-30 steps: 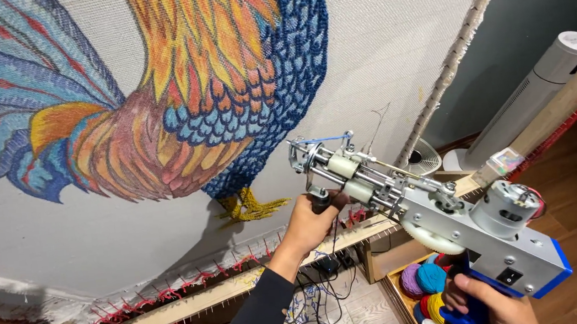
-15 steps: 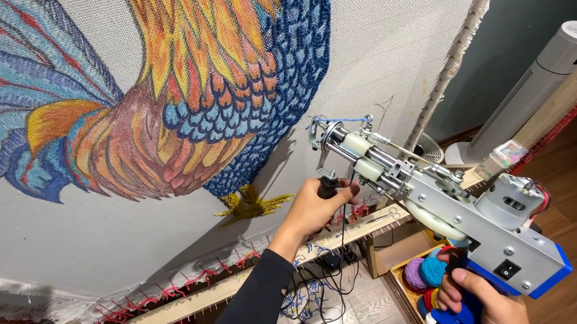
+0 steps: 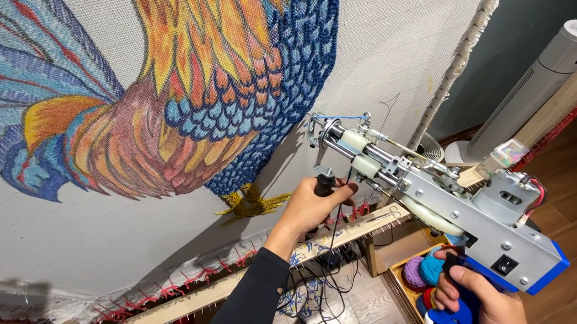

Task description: Use a tufting gun to create a rug with a rooster design on a stretched canvas.

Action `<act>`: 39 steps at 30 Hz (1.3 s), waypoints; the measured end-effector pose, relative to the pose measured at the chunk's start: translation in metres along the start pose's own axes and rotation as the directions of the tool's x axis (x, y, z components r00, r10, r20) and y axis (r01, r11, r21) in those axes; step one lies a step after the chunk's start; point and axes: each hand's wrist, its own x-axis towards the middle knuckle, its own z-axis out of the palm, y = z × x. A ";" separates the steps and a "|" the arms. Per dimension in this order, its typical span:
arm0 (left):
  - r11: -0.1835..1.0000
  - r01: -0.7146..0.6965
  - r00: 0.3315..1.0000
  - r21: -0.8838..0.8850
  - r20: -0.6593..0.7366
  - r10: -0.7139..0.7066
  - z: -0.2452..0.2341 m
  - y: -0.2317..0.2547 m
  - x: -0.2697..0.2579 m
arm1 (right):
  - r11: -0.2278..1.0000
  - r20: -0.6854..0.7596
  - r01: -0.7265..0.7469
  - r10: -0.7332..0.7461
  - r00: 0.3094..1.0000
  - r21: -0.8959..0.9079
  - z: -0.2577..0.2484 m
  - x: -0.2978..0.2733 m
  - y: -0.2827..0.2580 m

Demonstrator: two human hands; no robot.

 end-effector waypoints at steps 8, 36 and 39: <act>0.995 -0.097 0.995 -0.027 0.011 0.097 -0.004 -0.013 0.008 | 0.998 -0.049 -0.062 0.062 0.997 0.003 0.013 0.001 -0.004; 0.989 0.149 0.989 -0.008 -0.024 -0.149 -0.045 0.015 0.029 | 0.993 -0.196 -0.118 0.116 0.974 0.001 0.089 0.004 0.012; 0.991 0.134 0.991 0.008 -0.029 -0.134 -0.045 0.009 0.034 | 0.994 -0.190 -0.107 0.108 0.976 0.017 0.086 0.008 0.014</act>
